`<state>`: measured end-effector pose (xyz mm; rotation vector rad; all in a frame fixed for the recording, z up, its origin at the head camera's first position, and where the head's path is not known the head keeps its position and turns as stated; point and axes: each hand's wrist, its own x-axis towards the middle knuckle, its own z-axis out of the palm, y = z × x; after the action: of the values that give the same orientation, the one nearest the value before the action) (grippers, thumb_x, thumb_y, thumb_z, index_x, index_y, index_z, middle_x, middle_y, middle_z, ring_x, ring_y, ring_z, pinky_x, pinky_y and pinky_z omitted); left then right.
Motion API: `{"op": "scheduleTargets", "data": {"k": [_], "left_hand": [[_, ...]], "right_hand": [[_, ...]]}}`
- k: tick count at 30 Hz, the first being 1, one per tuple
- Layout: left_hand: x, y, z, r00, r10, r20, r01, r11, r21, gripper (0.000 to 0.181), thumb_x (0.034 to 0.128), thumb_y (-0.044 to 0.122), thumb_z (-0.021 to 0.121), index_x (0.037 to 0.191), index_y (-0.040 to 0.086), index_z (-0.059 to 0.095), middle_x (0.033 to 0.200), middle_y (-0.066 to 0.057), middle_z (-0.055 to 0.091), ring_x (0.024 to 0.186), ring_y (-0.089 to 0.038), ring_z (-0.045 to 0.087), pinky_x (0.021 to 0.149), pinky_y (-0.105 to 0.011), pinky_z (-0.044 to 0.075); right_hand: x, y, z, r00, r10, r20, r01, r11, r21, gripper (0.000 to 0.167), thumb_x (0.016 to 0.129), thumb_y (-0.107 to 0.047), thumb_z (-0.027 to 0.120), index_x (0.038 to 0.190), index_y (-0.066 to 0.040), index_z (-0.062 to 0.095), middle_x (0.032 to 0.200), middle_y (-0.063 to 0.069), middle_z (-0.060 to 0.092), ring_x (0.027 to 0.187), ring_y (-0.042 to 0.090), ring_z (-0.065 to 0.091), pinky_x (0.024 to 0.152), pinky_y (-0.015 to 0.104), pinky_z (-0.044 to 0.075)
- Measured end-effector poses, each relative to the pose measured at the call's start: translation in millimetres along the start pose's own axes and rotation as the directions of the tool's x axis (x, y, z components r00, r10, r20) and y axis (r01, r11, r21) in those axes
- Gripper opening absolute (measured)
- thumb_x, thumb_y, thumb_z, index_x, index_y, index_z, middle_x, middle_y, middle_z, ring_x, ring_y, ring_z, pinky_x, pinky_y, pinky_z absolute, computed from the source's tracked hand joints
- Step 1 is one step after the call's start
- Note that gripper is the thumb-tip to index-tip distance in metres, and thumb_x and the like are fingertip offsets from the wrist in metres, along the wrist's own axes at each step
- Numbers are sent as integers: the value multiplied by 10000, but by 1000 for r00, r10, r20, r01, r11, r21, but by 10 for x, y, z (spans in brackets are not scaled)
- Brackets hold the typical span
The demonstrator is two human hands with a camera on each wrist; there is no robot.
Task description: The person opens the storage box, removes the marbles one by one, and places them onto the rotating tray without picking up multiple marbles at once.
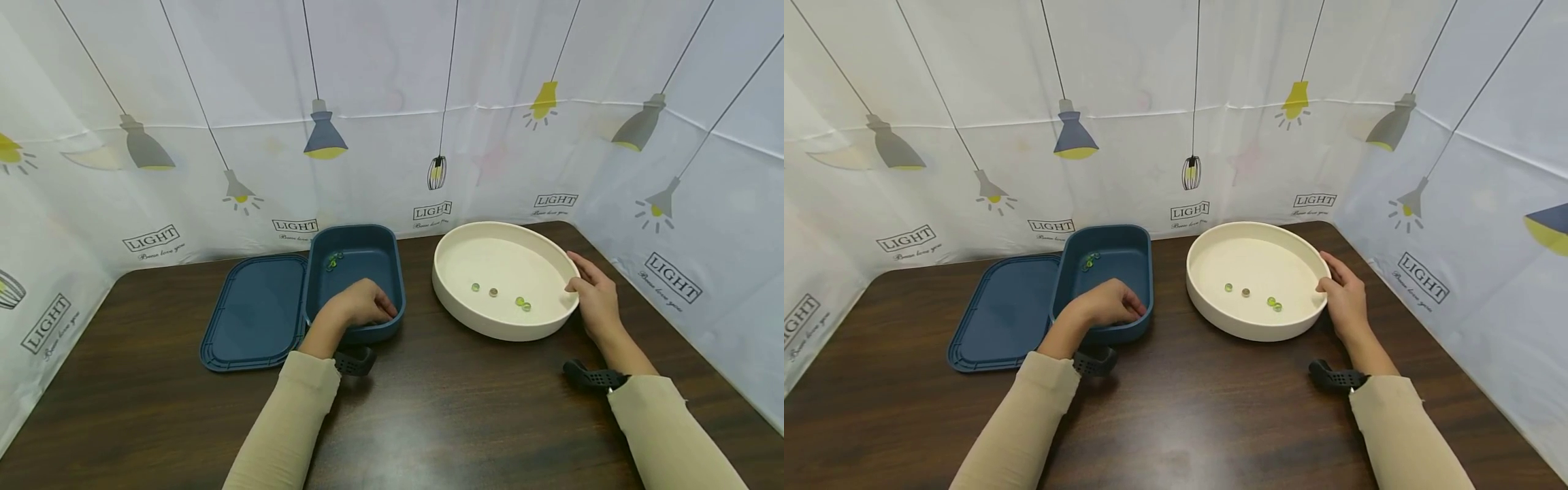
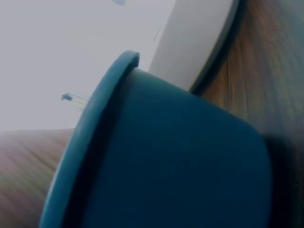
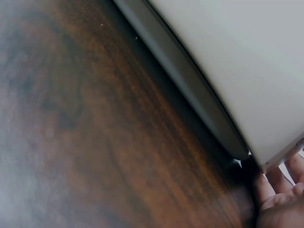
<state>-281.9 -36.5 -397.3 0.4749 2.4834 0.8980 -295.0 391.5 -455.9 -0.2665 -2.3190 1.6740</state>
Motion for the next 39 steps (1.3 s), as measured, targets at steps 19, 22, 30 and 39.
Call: {"op": "scheduleTargets", "data": {"k": [19,22,30,39], "left_hand": [[46,45,60,1000,-20,-16,21,994,110,160,996,127,636,1057,78,776,1123,-77,740,877,-129,597,784,-264,506],[53,41,65,1000,-15,-15,16,991,131,165,1000,140,633,1070,80,770,1126,-72,738,904,-134,613,821,-281,525],[42,16,48,1000,10,11,-12,987,160,226,1032,141,573,1144,63,752,1190,-86,730,858,-126,602,745,-260,487],[29,30,17,1000,-1,-6,3,982,191,271,1052,109,496,1094,49,757,1105,-90,731,655,-121,451,621,-233,379]], "right_hand": [[3,-1,-11,1000,8,4,-8,1000,-5,729,860,45,429,1561,-150,399,1644,105,337,1498,252,367,914,21,417],[7,3,-14,1000,8,5,-8,1000,-9,728,862,44,428,1564,-146,393,1646,101,335,1500,245,365,922,22,414],[6,-1,-15,1000,9,1,-9,1000,-8,726,859,47,431,1561,-138,399,1644,100,338,1502,231,363,927,20,412],[6,-7,-15,1000,10,0,-10,1000,-10,727,859,45,427,1560,-149,403,1645,93,337,1501,226,363,929,19,410]]}}
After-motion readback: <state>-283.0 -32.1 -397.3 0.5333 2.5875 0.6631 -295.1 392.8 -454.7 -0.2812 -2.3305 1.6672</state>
